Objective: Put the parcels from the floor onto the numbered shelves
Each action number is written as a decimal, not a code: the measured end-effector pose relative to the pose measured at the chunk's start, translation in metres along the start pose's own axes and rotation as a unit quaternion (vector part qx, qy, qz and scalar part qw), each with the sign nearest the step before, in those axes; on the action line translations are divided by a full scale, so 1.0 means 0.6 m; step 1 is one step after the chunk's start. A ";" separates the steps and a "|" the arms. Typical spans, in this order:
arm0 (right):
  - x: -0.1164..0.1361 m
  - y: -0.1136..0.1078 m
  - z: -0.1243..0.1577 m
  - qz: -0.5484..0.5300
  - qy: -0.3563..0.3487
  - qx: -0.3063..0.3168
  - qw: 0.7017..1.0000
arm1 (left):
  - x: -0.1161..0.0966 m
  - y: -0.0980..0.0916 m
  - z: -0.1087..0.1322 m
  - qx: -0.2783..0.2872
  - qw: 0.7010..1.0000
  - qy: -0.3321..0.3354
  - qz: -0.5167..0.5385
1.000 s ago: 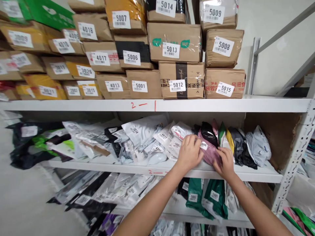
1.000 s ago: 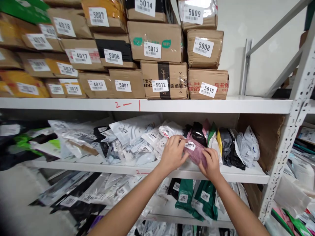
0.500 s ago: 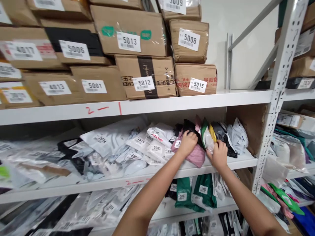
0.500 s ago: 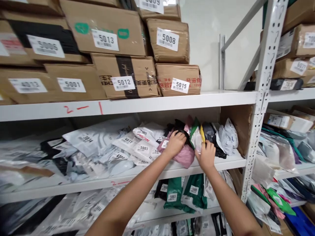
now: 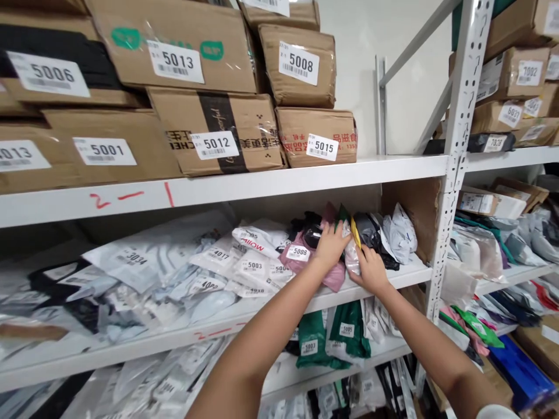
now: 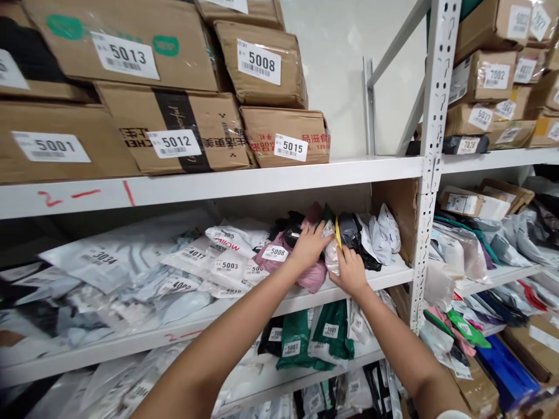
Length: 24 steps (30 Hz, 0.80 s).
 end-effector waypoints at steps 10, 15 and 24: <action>-0.022 0.004 -0.004 -0.107 0.047 -0.188 0.975 | 0.054 -0.010 0.006 0.085 0.992 0.075 0.050; 0.005 0.019 0.000 -0.031 0.060 -0.108 0.992 | 0.051 -0.022 0.022 0.086 0.987 0.112 0.073; -0.012 0.004 -0.029 -0.095 0.063 -0.055 0.992 | -0.019 -0.037 0.008 0.102 0.994 -0.011 0.026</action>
Point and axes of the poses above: each hand's wrist, its own z-axis away from the middle knuckle, its own y-axis out of the palm, x = y × z, the point moved 6 cm from there along -z, towards the middle knuckle, and after that the axes turned 13 degrees about z, right-handed, at the moved point
